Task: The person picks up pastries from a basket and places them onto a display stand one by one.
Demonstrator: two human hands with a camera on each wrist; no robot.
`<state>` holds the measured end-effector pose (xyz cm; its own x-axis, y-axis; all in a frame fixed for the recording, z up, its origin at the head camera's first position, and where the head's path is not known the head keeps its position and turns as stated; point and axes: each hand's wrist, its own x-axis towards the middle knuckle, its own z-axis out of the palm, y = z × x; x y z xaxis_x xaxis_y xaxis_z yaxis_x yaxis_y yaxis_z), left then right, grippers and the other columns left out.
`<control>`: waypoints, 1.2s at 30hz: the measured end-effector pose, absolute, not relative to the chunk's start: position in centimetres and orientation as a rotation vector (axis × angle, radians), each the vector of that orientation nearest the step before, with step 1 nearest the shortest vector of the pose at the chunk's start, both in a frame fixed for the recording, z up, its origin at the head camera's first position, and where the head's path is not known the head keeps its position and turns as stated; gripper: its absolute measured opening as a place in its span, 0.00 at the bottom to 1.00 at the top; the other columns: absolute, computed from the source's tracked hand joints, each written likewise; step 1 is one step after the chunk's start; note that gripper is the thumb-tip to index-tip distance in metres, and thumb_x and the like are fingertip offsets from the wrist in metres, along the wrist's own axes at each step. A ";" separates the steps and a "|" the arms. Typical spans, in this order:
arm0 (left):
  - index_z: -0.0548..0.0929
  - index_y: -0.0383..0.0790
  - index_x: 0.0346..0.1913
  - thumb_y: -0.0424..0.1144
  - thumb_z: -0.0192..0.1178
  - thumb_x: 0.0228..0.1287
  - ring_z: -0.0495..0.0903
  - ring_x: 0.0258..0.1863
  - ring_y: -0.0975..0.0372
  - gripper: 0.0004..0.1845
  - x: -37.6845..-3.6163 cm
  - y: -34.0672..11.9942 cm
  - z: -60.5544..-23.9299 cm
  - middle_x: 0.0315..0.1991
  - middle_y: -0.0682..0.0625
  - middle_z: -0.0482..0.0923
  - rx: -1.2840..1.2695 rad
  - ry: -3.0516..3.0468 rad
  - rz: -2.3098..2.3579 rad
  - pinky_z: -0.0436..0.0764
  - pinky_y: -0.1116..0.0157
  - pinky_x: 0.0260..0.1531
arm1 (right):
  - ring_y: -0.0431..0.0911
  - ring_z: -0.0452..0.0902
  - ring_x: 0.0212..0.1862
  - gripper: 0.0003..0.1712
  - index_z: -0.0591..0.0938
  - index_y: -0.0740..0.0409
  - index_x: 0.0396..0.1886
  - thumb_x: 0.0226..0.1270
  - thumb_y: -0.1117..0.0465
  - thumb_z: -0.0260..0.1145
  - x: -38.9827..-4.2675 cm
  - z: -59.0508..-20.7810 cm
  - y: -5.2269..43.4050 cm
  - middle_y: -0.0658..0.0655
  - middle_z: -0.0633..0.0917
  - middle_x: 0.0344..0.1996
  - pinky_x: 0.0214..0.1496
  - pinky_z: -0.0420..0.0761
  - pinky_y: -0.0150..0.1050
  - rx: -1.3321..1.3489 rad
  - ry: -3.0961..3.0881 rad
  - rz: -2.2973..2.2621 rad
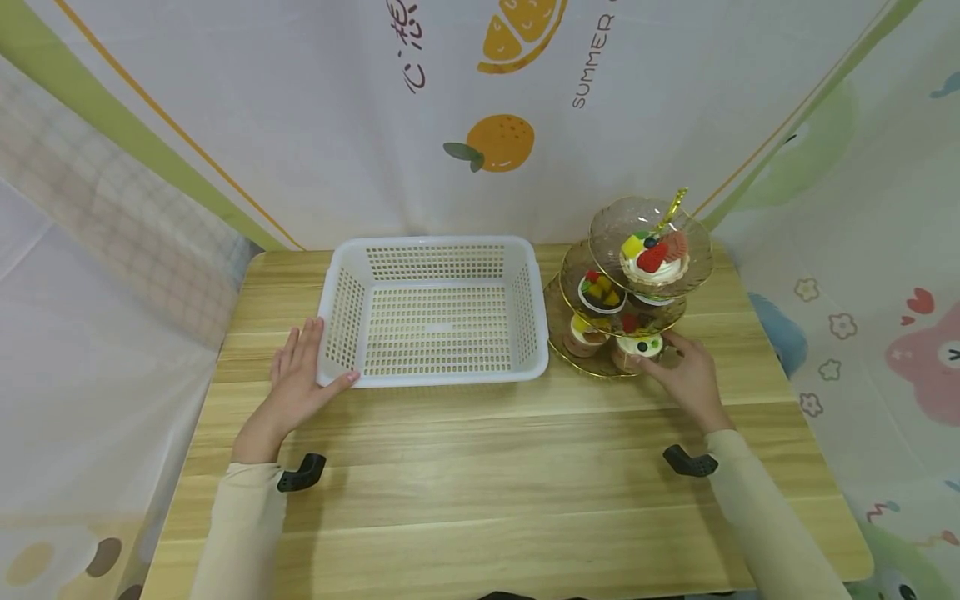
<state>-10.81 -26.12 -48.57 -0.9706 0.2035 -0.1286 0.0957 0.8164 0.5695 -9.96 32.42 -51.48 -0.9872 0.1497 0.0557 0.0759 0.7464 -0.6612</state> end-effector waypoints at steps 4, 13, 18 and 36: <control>0.29 0.44 0.79 0.61 0.58 0.66 0.24 0.79 0.40 0.57 -10.8 -26.1 -48.5 0.81 0.36 0.28 0.232 2.820 0.872 0.30 0.31 0.69 | 0.65 0.72 0.56 0.35 0.78 0.67 0.59 0.57 0.50 0.74 -10.4 -51.9 32.2 0.70 0.81 0.53 0.58 0.69 0.62 -0.179 -2.774 1.059; 0.28 0.44 0.79 0.61 0.57 0.67 0.23 0.79 0.40 0.57 -10.7 -25.9 -48.6 0.81 0.38 0.25 0.227 2.811 0.892 0.28 0.31 0.69 | 0.65 0.71 0.60 0.32 0.80 0.65 0.57 0.56 0.52 0.75 -11.7 -52.6 32.0 0.70 0.81 0.56 0.65 0.66 0.61 -0.243 -2.679 1.120; 0.29 0.44 0.79 0.60 0.58 0.66 0.23 0.79 0.40 0.57 -10.7 -25.9 -48.6 0.81 0.39 0.26 0.221 2.818 0.888 0.29 0.31 0.69 | 0.65 0.70 0.62 0.29 0.80 0.67 0.55 0.54 0.59 0.75 -12.3 -53.0 31.9 0.71 0.81 0.56 0.67 0.64 0.60 -0.252 -2.613 1.144; 0.28 0.45 0.79 0.61 0.57 0.67 0.22 0.79 0.41 0.57 -10.7 -25.9 -48.5 0.81 0.40 0.24 0.211 2.800 0.881 0.28 0.31 0.69 | 0.66 0.68 0.64 0.32 0.79 0.65 0.57 0.52 0.61 0.78 -13.0 -55.0 31.7 0.69 0.79 0.60 0.69 0.60 0.61 -0.206 -2.544 1.113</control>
<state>-10.73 -25.88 -48.45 -0.9702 0.1941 -0.1451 0.0760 0.8122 0.5784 -12.97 31.75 -54.96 -0.9263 0.2707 0.2620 -0.0086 0.6801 -0.7331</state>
